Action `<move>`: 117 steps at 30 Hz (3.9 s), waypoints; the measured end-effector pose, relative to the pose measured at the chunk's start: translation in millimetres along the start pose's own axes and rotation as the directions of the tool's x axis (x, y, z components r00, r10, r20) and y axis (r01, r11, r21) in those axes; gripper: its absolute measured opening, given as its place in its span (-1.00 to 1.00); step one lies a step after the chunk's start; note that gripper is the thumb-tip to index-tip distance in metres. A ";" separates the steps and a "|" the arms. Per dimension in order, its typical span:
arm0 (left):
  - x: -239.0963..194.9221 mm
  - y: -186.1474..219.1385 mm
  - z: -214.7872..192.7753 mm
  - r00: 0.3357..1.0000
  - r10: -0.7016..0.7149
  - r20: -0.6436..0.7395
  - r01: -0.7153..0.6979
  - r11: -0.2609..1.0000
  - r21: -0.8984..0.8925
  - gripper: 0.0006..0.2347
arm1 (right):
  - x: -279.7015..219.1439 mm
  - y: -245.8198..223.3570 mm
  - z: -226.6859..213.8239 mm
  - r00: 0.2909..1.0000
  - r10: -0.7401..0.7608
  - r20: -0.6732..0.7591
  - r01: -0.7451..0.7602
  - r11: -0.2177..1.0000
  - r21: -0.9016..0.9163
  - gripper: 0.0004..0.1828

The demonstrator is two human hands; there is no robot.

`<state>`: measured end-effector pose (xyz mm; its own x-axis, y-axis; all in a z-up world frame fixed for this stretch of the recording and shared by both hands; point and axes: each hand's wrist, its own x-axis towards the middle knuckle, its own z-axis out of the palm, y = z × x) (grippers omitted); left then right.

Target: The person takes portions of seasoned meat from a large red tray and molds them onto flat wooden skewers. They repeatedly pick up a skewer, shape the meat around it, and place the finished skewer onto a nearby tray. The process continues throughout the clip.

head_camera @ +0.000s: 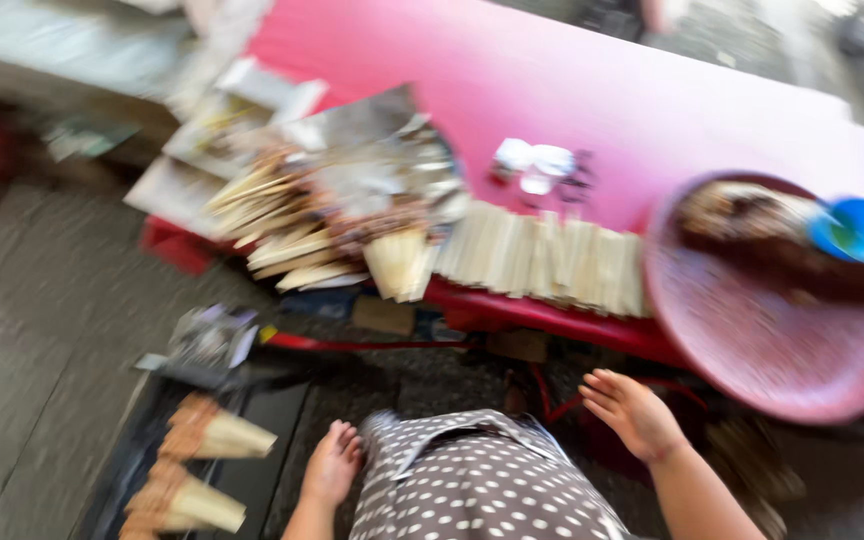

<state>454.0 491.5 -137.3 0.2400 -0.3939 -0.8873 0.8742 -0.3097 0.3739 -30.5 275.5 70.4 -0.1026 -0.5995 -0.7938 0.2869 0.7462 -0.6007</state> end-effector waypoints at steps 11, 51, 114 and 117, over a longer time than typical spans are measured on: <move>27.3 -37.3 220.0 0.980 0.187 -0.066 -0.131 0.860 0.493 -0.72 | 114.9 -152.5 -149.0 0.819 -0.459 -0.343 0.266 0.835 -0.482 -0.57; -143.7 -70.2 564.9 0.930 0.354 0.099 -0.149 0.115 0.982 -0.64 | 364.9 -367.3 -120.2 0.963 -0.170 0.211 0.216 0.009 -0.976 -0.49; -251.9 -207.1 679.4 0.776 -0.533 0.336 -0.123 0.395 0.910 -0.66 | 120.5 -312.8 -109.8 0.933 -0.045 0.358 -0.209 0.742 0.638 -0.02; -232.3 -199.7 673.5 0.809 -0.403 0.428 -0.160 0.549 0.820 -0.66 | 146.5 -294.5 -112.7 0.931 -0.045 0.363 -0.236 0.684 0.690 -0.50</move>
<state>-60.6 62.0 176.0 -0.3387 -0.5639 -0.7532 0.0950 -0.8169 0.5689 -237.4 0.5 120.2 0.2374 -0.6965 -0.6772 0.8778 0.4524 -0.1576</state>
